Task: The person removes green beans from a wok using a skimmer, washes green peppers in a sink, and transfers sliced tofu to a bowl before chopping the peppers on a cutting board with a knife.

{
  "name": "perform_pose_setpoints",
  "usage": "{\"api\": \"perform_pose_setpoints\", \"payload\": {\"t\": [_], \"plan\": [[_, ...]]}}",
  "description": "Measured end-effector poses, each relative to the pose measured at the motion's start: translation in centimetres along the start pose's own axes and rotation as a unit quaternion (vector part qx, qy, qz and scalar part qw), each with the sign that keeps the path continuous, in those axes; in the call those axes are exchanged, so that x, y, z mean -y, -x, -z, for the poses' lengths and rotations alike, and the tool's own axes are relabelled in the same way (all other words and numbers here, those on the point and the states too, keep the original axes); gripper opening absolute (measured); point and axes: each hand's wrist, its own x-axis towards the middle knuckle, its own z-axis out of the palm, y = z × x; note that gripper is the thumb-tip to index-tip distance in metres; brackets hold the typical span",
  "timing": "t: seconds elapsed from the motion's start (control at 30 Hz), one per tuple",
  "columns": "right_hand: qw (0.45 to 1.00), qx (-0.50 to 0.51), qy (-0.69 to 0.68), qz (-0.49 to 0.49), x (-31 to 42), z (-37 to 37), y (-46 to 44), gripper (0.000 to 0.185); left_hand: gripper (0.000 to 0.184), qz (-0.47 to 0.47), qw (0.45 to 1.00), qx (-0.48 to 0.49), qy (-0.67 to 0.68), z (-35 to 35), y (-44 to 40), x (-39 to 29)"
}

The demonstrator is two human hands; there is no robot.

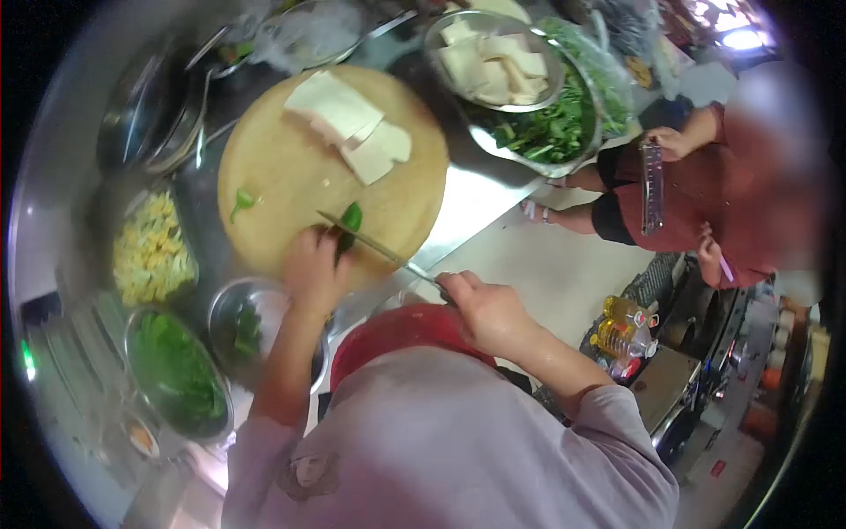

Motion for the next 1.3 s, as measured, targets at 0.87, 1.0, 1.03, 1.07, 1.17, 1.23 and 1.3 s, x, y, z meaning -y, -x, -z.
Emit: {"api": "perform_pose_setpoints", "payload": {"t": [0.87,1.0,1.03,1.07,1.17,1.23,1.3], "plan": [[0.969,-0.075,-0.235,-0.032,-10.2,-1.9,7.0,0.040,0.022,-0.158,0.980,-0.069,0.095,14.2,-18.3,-11.6],[0.980,-0.079,-0.182,0.022,-8.8,-1.4,5.4,0.039,0.016,-0.021,0.998,-0.052,0.029,4.0,-2.9,-0.4],[0.984,-0.076,-0.156,0.037,-8.0,-1.1,4.6,0.040,0.018,-0.032,0.998,-0.050,0.006,2.9,-0.5,0.0],[0.988,-0.071,-0.130,0.051,-7.1,-1.0,3.8,0.040,0.020,-0.013,0.999,-0.043,-0.004,2.2,0.7,-0.4],[0.997,-0.035,-0.041,0.057,-4.0,0.0,1.2,0.040,0.026,0.018,0.999,-0.019,-0.030,0.1,1.7,-1.4],[0.999,-0.003,0.014,0.047,-2.6,0.5,0.1,0.041,0.029,0.010,0.999,0.004,-0.037,-1.2,1.0,-0.7],[0.997,0.030,0.056,0.043,-1.8,1.0,-0.7,0.043,0.029,0.010,0.998,0.034,-0.048,-1.5,0.6,0.0]]}}
